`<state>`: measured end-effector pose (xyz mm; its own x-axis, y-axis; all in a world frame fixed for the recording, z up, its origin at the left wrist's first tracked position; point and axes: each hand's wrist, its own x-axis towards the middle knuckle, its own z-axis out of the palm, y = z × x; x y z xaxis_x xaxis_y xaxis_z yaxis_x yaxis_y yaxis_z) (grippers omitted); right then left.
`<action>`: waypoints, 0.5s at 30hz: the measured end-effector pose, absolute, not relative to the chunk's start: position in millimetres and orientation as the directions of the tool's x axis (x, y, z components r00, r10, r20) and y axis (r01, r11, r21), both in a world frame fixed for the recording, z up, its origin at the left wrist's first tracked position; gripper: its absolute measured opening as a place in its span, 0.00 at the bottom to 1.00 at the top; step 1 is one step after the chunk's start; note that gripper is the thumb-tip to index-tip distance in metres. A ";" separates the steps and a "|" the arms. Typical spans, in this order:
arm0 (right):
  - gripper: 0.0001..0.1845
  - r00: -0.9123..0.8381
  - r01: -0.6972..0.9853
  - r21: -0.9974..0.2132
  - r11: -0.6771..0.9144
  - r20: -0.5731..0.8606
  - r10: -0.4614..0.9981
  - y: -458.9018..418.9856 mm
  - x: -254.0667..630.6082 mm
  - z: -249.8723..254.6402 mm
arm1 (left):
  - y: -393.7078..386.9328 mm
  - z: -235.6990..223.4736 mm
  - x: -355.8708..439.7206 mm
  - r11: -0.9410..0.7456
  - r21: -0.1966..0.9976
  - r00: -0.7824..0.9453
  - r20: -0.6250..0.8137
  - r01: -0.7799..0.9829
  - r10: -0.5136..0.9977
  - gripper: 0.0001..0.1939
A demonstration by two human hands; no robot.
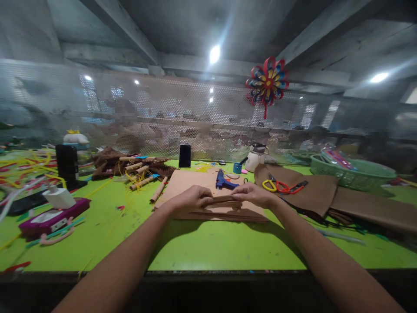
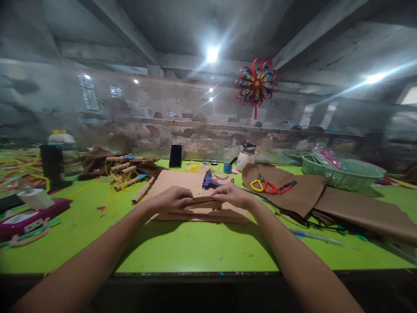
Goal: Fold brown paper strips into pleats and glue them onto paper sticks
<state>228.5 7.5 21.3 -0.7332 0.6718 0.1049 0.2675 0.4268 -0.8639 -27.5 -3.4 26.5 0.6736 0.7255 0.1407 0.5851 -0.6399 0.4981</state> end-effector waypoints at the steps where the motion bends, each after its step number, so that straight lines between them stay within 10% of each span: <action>1: 0.21 -0.742 0.242 -0.883 0.402 0.099 0.663 5.4 229.1 23.4 | -4.1 27.8 -28.4 -0.629 0.525 0.676 0.132 0.573 0.725 0.15; 10: 0.21 -0.624 -0.225 -0.907 0.356 0.415 0.662 -12.5 227.9 40.1 | -23.4 37.5 -26.7 -0.324 0.938 0.768 0.119 0.120 0.629 0.16; 15: 0.24 -0.801 -0.162 -0.899 0.406 0.360 0.478 -31.6 214.6 45.5 | -31.9 29.9 -11.2 -0.052 0.999 0.861 0.020 0.007 0.508 0.15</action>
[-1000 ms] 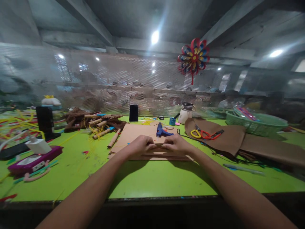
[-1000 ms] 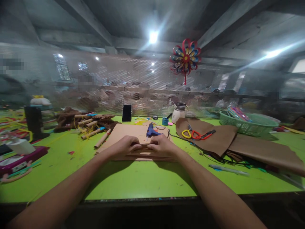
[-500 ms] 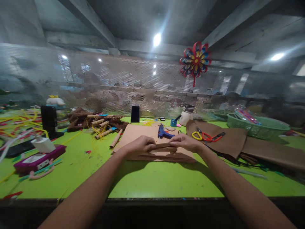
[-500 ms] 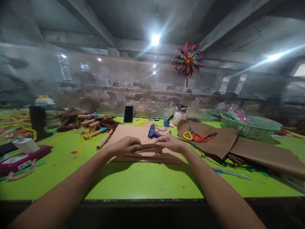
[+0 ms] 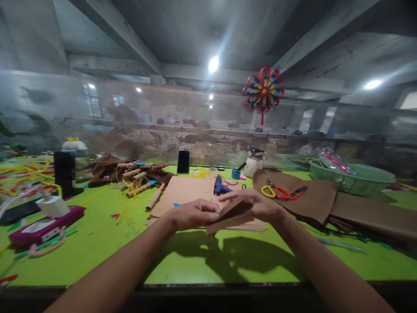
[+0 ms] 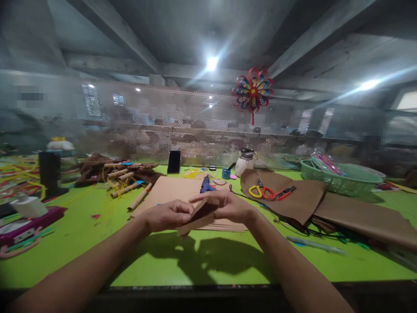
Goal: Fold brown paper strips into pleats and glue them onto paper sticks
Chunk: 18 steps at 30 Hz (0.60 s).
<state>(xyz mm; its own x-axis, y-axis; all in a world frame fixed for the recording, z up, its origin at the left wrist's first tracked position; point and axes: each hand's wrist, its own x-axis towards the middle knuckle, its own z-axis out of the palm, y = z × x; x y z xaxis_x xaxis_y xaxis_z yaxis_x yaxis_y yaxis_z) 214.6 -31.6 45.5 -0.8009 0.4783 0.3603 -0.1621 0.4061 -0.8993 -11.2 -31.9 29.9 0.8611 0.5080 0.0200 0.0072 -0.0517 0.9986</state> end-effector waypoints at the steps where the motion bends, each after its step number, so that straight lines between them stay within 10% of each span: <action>1: 0.21 -0.823 -0.150 -0.898 0.413 0.345 0.452 -35.1 211.8 47.0 | -32.9 28.3 -9.0 -0.030 0.999 0.874 0.003 0.013 0.486 0.14; 9: 0.10 -0.788 -0.157 -0.885 0.439 0.380 0.484 -41.8 198.4 45.0 | -31.4 17.0 -1.3 -0.051 0.999 0.948 0.002 0.015 0.319 0.17; 18: 0.11 -0.758 0.272 -0.780 0.563 0.186 0.625 -19.6 204.6 34.3 | -4.9 30.7 -20.8 -0.179 0.979 0.471 0.114 0.094 0.875 0.19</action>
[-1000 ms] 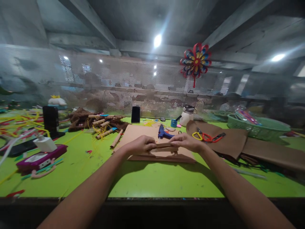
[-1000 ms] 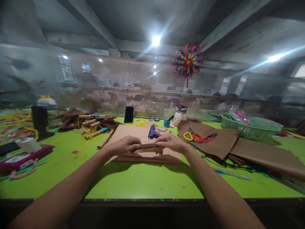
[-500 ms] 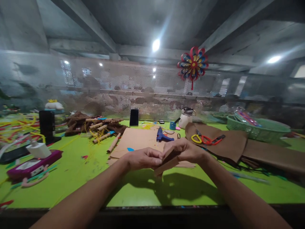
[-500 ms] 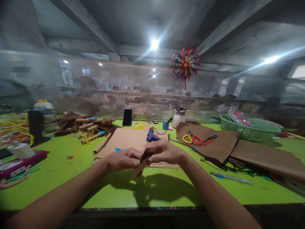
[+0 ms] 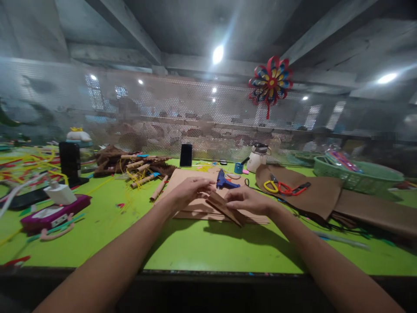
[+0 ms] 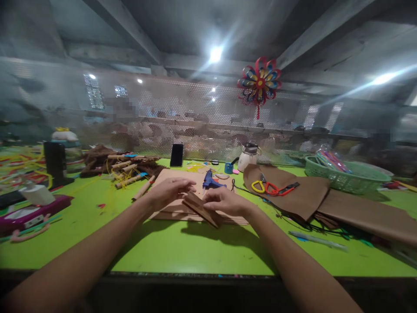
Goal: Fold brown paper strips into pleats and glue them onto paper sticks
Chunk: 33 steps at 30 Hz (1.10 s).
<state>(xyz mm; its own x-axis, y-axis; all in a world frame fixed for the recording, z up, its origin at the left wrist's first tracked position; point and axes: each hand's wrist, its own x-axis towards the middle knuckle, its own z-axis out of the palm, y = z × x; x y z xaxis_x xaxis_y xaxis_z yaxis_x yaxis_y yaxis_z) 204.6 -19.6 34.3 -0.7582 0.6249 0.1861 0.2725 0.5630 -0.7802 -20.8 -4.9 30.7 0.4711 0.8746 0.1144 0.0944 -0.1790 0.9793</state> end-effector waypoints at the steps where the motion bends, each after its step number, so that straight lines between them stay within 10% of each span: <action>1: 0.11 -0.755 0.323 -0.738 0.592 0.177 0.632 -17.8 203.9 33.8 | -4.1 31.7 -20.6 -0.186 0.974 0.462 0.108 0.126 0.880 0.22; 10: 0.11 -0.709 0.536 -0.491 0.687 0.180 0.682 -0.6 190.0 3.4 | -3.8 8.2 -10.2 -0.489 0.625 0.567 0.089 0.608 0.819 0.16; 33: 0.07 -0.726 0.591 -0.263 0.763 0.241 0.645 4.5 192.7 -6.3 | 0.4 4.1 -9.9 -0.653 0.324 0.647 0.143 0.684 0.749 0.07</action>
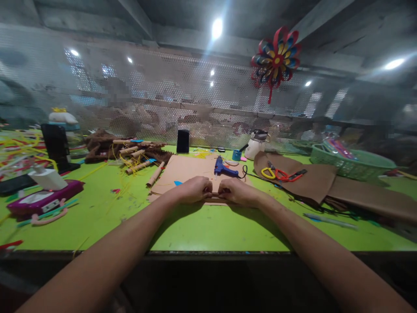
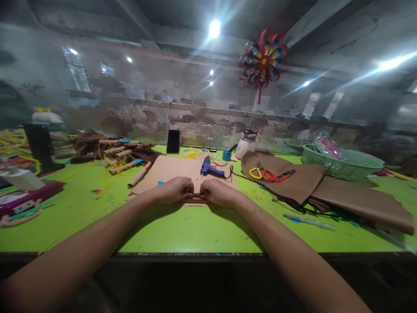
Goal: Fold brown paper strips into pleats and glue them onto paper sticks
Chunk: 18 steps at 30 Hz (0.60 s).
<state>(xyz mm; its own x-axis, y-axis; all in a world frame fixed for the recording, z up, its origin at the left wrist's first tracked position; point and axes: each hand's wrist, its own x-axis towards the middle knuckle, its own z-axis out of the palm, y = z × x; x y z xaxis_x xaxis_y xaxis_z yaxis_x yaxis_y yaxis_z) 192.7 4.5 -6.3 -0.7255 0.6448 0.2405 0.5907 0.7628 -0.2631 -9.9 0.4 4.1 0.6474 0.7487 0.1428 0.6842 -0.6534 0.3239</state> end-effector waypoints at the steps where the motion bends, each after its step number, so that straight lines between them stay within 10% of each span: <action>1: 0.07 -0.723 0.595 -0.266 0.758 0.235 0.650 5.0 194.2 -6.8 | -0.1 5.0 -9.9 -0.655 0.314 0.652 0.130 0.688 0.747 0.08; 18: 0.09 -0.720 0.634 -0.276 0.722 0.129 0.682 13.3 206.1 -3.0 | -1.9 16.3 -4.3 -0.590 0.269 0.599 0.056 0.761 0.799 0.08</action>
<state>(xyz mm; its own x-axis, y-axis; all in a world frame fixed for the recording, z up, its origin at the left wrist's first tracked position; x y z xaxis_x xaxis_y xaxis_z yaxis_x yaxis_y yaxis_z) 206.1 13.3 -3.0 -0.7202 0.6818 0.1286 0.6343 0.7221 -0.2760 -4.3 -1.9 16.3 0.5992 0.7986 0.0558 0.7613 -0.5901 0.2686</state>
